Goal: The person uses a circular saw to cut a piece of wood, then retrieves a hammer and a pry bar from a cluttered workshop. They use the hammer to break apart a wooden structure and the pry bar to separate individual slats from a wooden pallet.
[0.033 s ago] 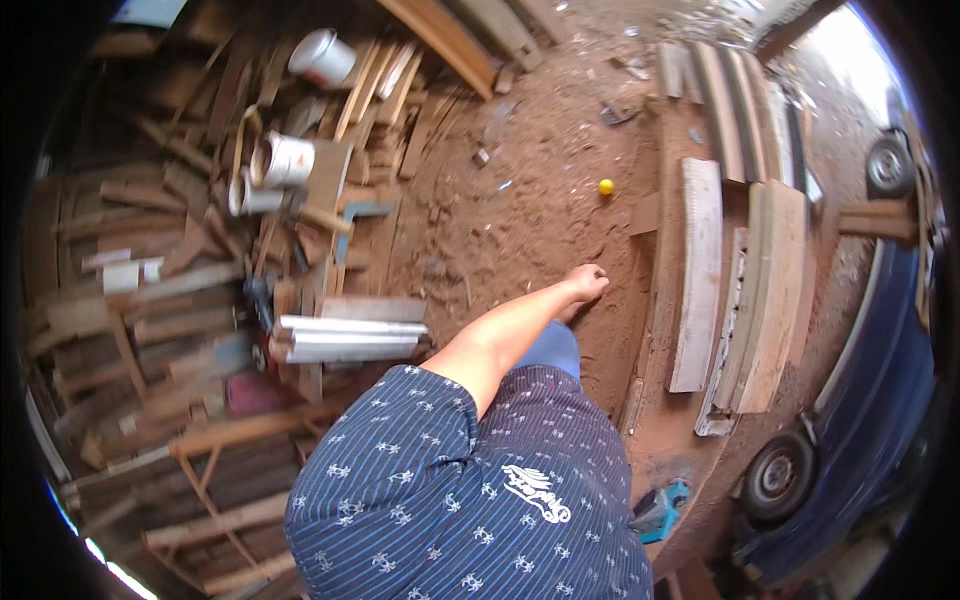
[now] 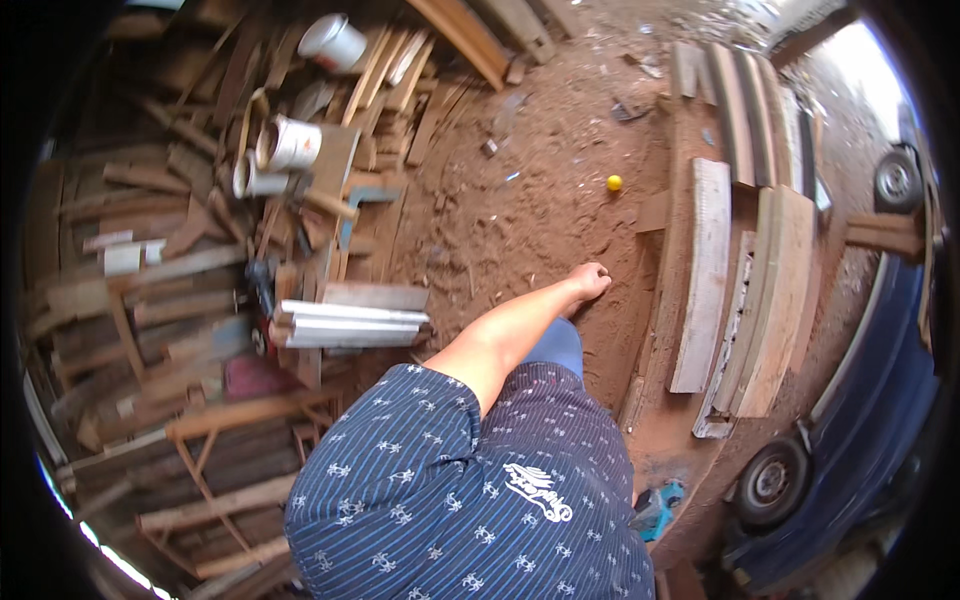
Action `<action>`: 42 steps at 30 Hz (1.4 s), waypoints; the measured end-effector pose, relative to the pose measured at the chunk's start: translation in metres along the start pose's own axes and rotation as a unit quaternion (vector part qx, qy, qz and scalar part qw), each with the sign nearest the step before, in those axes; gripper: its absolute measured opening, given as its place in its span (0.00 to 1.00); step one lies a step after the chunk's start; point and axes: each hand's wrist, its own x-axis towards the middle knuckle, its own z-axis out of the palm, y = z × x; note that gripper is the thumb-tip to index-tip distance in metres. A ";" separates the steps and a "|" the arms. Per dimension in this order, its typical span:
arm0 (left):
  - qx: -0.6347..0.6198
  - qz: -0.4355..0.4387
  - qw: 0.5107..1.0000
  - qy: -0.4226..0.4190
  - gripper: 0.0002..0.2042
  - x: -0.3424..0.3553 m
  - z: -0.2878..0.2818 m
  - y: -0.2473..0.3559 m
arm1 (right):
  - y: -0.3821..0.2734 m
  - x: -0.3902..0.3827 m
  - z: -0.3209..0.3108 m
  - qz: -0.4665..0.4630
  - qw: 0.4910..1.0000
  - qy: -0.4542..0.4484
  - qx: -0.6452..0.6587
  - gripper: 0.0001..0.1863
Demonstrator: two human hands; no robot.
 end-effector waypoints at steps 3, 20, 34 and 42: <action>-0.004 -0.071 0.997 -0.006 0.18 -0.022 -0.002 -0.016 | -0.063 0.022 -0.020 -0.045 0.998 -0.002 -0.032 0.17; -0.112 -0.256 0.938 0.205 0.20 -0.354 -0.022 -0.299 | -0.110 0.110 0.008 -0.286 0.927 -0.184 -0.155 0.19; -0.013 -0.286 0.783 0.552 0.44 -0.522 -0.358 -0.535 | -0.054 0.007 0.089 -0.230 0.940 -0.120 -0.224 0.20; -0.007 -0.260 0.837 0.481 0.51 -0.516 -0.447 -0.582 | -0.045 -0.112 0.275 -0.325 0.812 -0.195 -0.445 0.19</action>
